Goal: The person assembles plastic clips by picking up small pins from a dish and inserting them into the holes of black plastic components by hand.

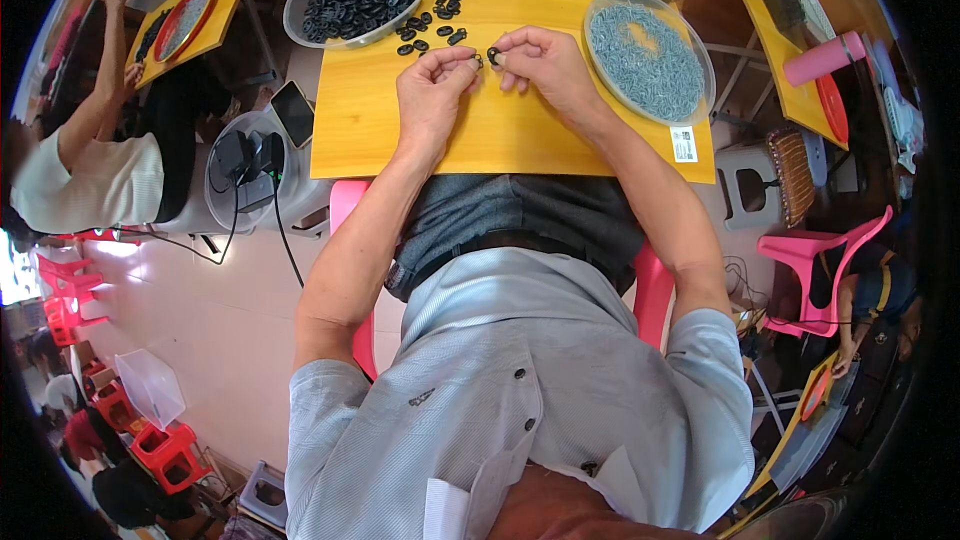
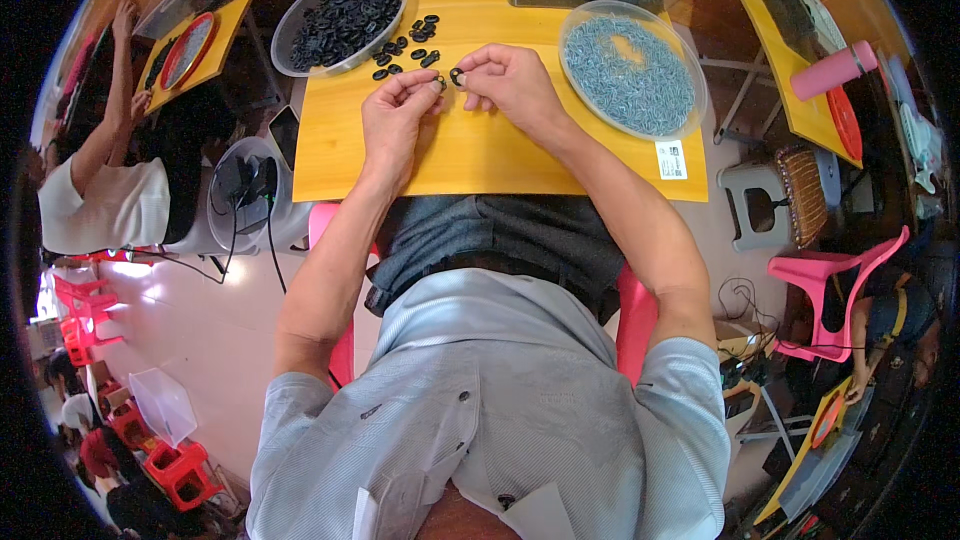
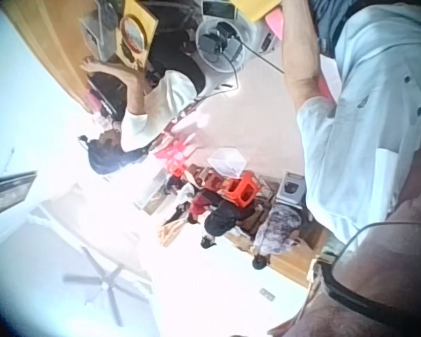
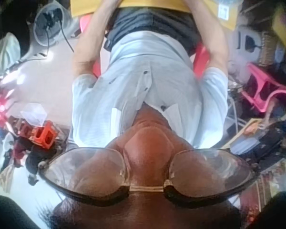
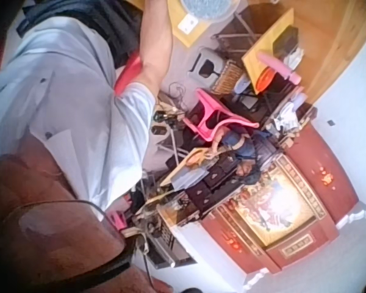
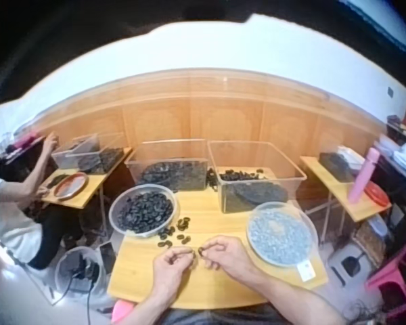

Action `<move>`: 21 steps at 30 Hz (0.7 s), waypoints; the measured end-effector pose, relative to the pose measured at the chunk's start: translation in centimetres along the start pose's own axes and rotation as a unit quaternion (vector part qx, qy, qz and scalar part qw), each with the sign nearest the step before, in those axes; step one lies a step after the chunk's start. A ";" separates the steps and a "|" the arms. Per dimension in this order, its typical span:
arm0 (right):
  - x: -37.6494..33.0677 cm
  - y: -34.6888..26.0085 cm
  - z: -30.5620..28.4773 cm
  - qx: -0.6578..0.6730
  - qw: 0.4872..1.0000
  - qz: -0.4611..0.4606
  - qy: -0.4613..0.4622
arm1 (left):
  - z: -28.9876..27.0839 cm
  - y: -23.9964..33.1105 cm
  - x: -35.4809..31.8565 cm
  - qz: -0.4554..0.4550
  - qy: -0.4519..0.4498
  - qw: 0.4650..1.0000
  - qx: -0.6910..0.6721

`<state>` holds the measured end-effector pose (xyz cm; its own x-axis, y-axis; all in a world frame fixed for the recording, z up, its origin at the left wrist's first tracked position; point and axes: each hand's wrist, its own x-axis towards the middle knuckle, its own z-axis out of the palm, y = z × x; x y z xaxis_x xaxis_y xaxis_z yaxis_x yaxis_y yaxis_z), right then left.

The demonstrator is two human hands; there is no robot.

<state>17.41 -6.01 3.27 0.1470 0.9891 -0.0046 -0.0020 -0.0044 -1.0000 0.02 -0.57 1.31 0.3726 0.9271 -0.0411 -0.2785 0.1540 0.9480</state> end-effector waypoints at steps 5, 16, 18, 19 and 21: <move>-0.1 -0.2 0.3 -0.010 1.000 0.002 -0.003 | 0.0 -0.4 0.1 0.003 0.004 1.000 0.007; -0.2 0.0 0.4 -0.002 1.000 -0.007 -0.005 | 0.4 0.0 -0.4 -0.024 -0.004 0.999 -0.032; -0.3 0.0 0.4 -0.007 1.000 -0.009 -0.007 | 0.4 0.0 -0.4 -0.026 -0.003 0.999 -0.030; -0.3 0.0 0.5 -0.007 1.000 -0.009 -0.008 | 0.3 -0.1 -0.4 -0.023 -0.002 0.999 -0.030; -0.3 0.0 0.5 -0.006 1.000 -0.011 -0.008 | 0.3 -0.1 -0.4 -0.020 0.000 0.999 -0.030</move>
<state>16.86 -6.19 3.31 0.1312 0.9912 0.0177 0.0125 0.0162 -0.9998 0.19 -1.04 1.28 0.3843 0.9199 -0.0781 -0.3163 0.2106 0.9250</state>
